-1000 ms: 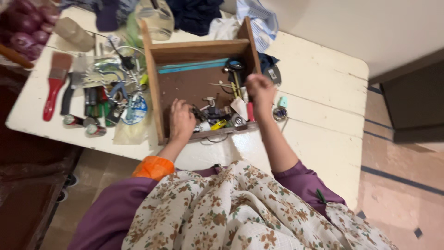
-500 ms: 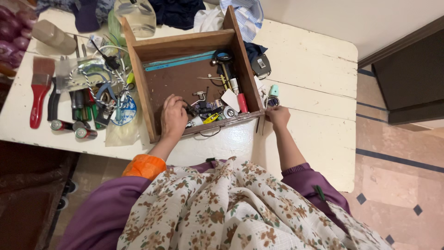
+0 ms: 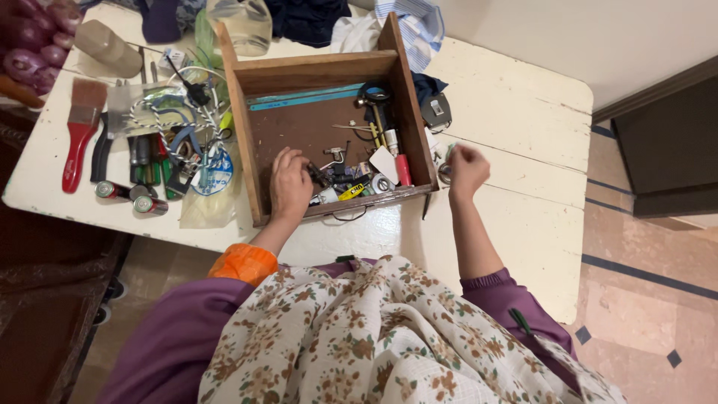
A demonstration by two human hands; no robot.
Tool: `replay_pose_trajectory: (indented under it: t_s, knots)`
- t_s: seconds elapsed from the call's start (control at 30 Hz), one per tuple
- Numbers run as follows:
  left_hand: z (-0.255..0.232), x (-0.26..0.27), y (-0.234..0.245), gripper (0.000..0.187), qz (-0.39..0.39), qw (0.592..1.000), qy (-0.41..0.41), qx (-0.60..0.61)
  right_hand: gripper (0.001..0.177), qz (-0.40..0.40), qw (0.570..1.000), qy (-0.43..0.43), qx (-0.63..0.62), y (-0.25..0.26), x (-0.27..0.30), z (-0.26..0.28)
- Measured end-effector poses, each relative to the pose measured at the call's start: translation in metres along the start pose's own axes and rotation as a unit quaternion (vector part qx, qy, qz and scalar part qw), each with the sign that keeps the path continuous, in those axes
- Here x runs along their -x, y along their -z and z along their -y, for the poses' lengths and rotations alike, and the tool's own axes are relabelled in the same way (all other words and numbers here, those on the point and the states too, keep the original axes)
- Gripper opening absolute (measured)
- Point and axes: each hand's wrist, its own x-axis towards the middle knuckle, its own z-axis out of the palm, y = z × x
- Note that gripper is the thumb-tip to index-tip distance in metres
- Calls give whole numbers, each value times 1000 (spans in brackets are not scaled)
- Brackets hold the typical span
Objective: The person sorts through a cluttered wooden drawer filled with tools and miscellaneous items. They pick up and move various objects such as a hammer, screwdriver, tape, and small hardware pieces, placing them on the table or rearranging them within the drawer.
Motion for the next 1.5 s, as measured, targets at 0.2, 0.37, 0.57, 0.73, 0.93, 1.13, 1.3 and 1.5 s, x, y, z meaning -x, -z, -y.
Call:
replay_pose_trajectory:
  t_s: [0.2,0.37,0.57,0.73,0.93,1.13,1.3,1.5]
  knots:
    - [-12,-4,12,40,-2,1000,29,-11,17,139,973,181,32,-57,27,77]
    - [-20,-8,21,51,-19,998,50,-13,20,347,904,222,112,-136,83,61]
    - [-28,-8,27,56,-33,995,97,7,30,449,823,248,243,-169,116,39]
    - [-31,-9,28,61,-48,992,114,25,42,462,795,205,334,-179,123,44]
    - [-28,-10,26,61,-48,992,112,23,40,468,780,214,356,-184,124,42]
    - [-25,-9,22,61,-42,993,104,29,36,456,865,88,189,-187,105,15]
    - [-26,-10,22,60,-34,994,102,28,32,511,801,-244,-191,-184,84,-1]
    - [-27,-11,23,60,-30,995,94,25,33,529,736,-321,-277,-163,85,21]
